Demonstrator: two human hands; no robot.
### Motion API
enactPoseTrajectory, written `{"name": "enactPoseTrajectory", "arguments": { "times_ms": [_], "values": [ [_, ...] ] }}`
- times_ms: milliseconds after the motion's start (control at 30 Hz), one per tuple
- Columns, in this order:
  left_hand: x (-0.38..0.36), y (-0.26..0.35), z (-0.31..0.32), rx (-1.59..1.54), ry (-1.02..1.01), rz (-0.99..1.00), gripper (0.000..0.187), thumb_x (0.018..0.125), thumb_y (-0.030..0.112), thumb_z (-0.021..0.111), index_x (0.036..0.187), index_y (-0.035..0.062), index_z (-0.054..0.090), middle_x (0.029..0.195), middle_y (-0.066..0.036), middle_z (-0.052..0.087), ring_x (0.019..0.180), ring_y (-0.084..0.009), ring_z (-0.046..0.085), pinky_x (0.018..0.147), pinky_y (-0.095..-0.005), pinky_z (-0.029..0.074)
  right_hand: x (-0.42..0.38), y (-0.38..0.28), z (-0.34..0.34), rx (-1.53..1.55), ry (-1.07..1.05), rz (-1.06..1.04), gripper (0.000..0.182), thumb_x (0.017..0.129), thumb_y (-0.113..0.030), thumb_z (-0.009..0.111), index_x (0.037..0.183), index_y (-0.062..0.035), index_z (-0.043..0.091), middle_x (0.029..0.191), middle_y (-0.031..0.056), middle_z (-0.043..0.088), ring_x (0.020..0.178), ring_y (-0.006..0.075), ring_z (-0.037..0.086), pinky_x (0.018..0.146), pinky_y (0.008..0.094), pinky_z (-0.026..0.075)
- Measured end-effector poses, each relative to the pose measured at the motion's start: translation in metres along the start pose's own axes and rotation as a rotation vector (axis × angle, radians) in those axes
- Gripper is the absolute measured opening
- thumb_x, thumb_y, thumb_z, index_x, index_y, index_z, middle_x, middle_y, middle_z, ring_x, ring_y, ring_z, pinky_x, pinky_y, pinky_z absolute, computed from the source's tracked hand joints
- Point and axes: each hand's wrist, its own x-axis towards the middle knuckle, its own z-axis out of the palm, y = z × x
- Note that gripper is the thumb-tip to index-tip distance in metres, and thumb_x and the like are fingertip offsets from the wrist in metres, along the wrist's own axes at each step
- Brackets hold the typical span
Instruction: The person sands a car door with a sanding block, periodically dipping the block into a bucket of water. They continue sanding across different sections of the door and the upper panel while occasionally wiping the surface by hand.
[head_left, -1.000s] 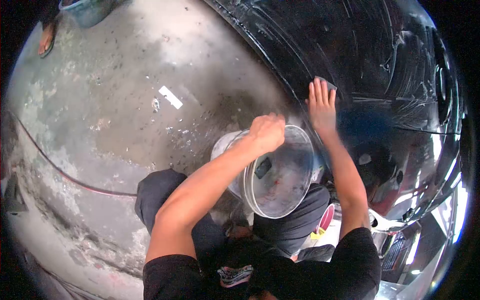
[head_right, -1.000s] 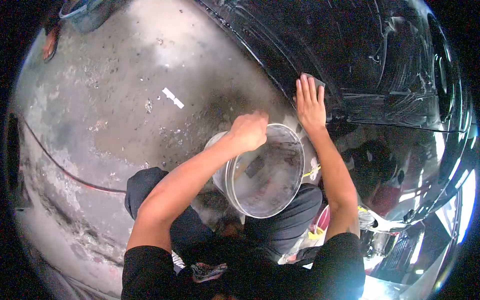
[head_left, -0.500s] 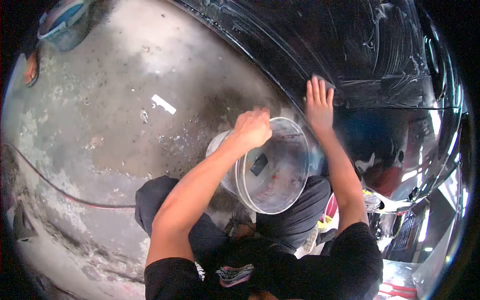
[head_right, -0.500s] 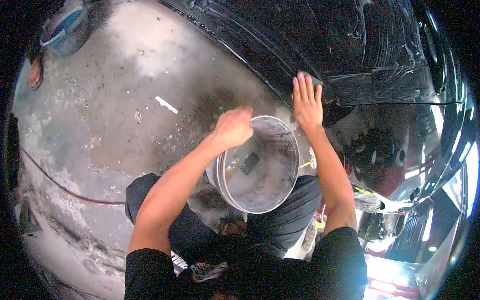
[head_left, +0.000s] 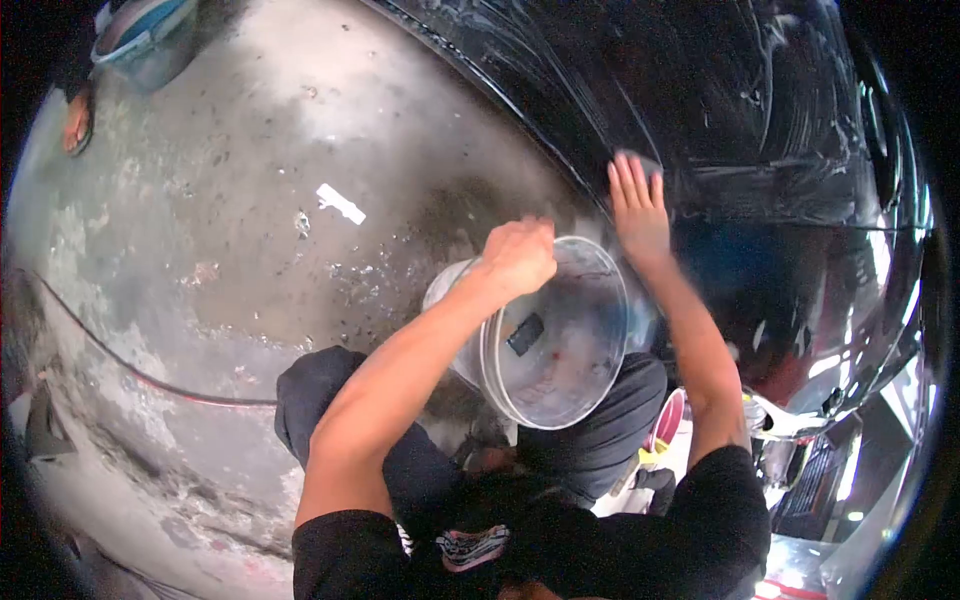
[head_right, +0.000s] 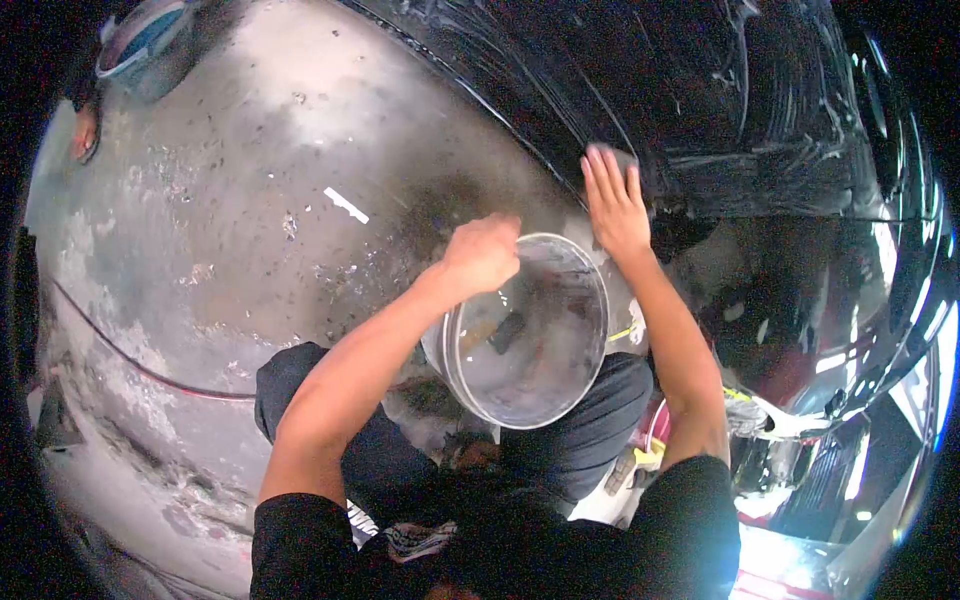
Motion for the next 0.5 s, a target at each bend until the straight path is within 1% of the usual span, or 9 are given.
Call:
{"name": "enactPoseTrajectory", "arguments": {
  "times_ms": [100, 167, 200, 233, 267, 333, 400, 467, 500],
  "values": [
    [0.002, -0.003, -0.002, 0.022, -0.026, 0.003, 0.026, 0.091, 0.013, 0.061, 0.111, -0.002, 0.066, 0.114, -0.028, 0.072, 0.108, -0.0474, 0.07, 0.094, -0.0556, 0.055, 0.047, -0.007, -0.002, 0.013, 0.102, -0.019, 0.065, 0.104, -0.025, 0.053, 0.165, -0.0067, 0.039, 0.176, 0.0084, 0.029, 0.163, 0.0261, 0.026, 0.131, 0.0506, 0.02],
    [0.005, -0.005, 0.0, 0.026, -0.061, 0.004, 0.025, 0.092, 0.014, 0.061, 0.111, -0.0014, 0.066, 0.115, -0.027, 0.071, 0.109, -0.0472, 0.07, 0.095, -0.0557, 0.055, 0.146, -0.025, -0.031, 0.155, 0.292, -0.053, 0.064, 0.103, -0.021, 0.05, 0.164, -0.0046, 0.039, 0.175, 0.0093, 0.032, 0.162, 0.0266, 0.029, 0.13, 0.0504, 0.023],
    [0.005, -0.008, 0.003, 0.016, -0.03, -0.001, 0.028, 0.09, 0.015, 0.063, 0.113, -0.0021, 0.067, 0.118, -0.028, 0.071, 0.111, -0.0468, 0.07, 0.096, -0.0549, 0.055, 0.185, -0.037, -0.03, -0.017, 0.355, -0.074, 0.062, 0.104, -0.022, 0.049, 0.162, -0.0029, 0.041, 0.174, 0.0099, 0.034, 0.161, 0.0259, 0.03, 0.131, 0.0505, 0.023],
    [0.008, -0.01, 0.004, 0.005, 0.004, -0.004, 0.032, 0.089, 0.016, 0.064, 0.114, -0.0027, 0.068, 0.12, -0.028, 0.07, 0.112, -0.0463, 0.07, 0.097, -0.0542, 0.056, 0.218, -0.054, -0.052, -0.098, 0.286, -0.025, 0.061, 0.105, -0.024, 0.05, 0.161, -0.0011, 0.041, 0.173, 0.0118, 0.035, 0.159, 0.0274, 0.033, 0.13, 0.0508, 0.024],
    [0.011, -0.009, 0.004, 0.017, -0.023, 0.02, 0.032, 0.089, 0.016, 0.064, 0.114, -0.0027, 0.068, 0.12, -0.028, 0.07, 0.112, -0.0463, 0.07, 0.097, -0.0542, 0.056, 0.23, -0.056, -0.055, -0.06, 0.284, -0.08, 0.06, 0.109, -0.03, 0.041, 0.158, 0.0052, 0.044, 0.173, 0.0198, 0.032, 0.162, 0.0357, 0.026, 0.132, 0.0541, 0.02],
    [0.005, -0.008, 0.003, 0.042, 0.002, -0.012, 0.031, 0.09, 0.015, 0.064, 0.114, -0.0031, 0.066, 0.119, -0.027, 0.07, 0.112, -0.0467, 0.069, 0.096, -0.0555, 0.055, 0.195, -0.058, -0.038, -0.033, 0.316, -0.01, 0.061, 0.105, -0.024, 0.051, 0.161, -0.0023, 0.041, 0.173, 0.0108, 0.035, 0.159, 0.0274, 0.033, 0.129, 0.0519, 0.025],
    [0.004, -0.008, 0.002, 0.037, 0.005, 0.039, 0.029, 0.091, 0.014, 0.063, 0.114, -0.0039, 0.065, 0.118, -0.027, 0.07, 0.11, -0.047, 0.069, 0.095, -0.0561, 0.055, 0.103, -0.034, -0.01, 0.286, 0.304, 0.032, 0.062, 0.103, -0.024, 0.052, 0.161, -0.0036, 0.043, 0.174, 0.0105, 0.034, 0.161, 0.0272, 0.03, 0.13, 0.0534, 0.022],
    [0.006, -0.007, 0.001, 0.027, -0.025, 0.006, 0.028, 0.093, 0.019, 0.066, 0.112, -0.0021, 0.062, 0.116, -0.026, 0.069, 0.114, -0.0476, 0.065, 0.097, -0.0574, 0.052, -0.007, -0.023, 0.029, 0.224, 0.111, 0.149, 0.067, 0.103, -0.029, 0.056, 0.163, -0.0053, 0.041, 0.175, 0.0101, 0.031, 0.162, 0.0278, 0.028, 0.13, 0.0548, 0.022],
    [0.007, -0.006, 0.002, 0.025, -0.02, 0.002, 0.028, 0.093, 0.019, 0.066, 0.112, -0.0021, 0.062, 0.116, -0.026, 0.069, 0.114, -0.0476, 0.065, 0.097, -0.0574, 0.052, -0.036, -0.016, 0.042, 0.16, 0.043, 0.117, 0.069, 0.103, -0.032, 0.057, 0.164, -0.0054, 0.04, 0.176, 0.0101, 0.029, 0.163, 0.0286, 0.026, 0.13, 0.0554, 0.022]
  ]
}}
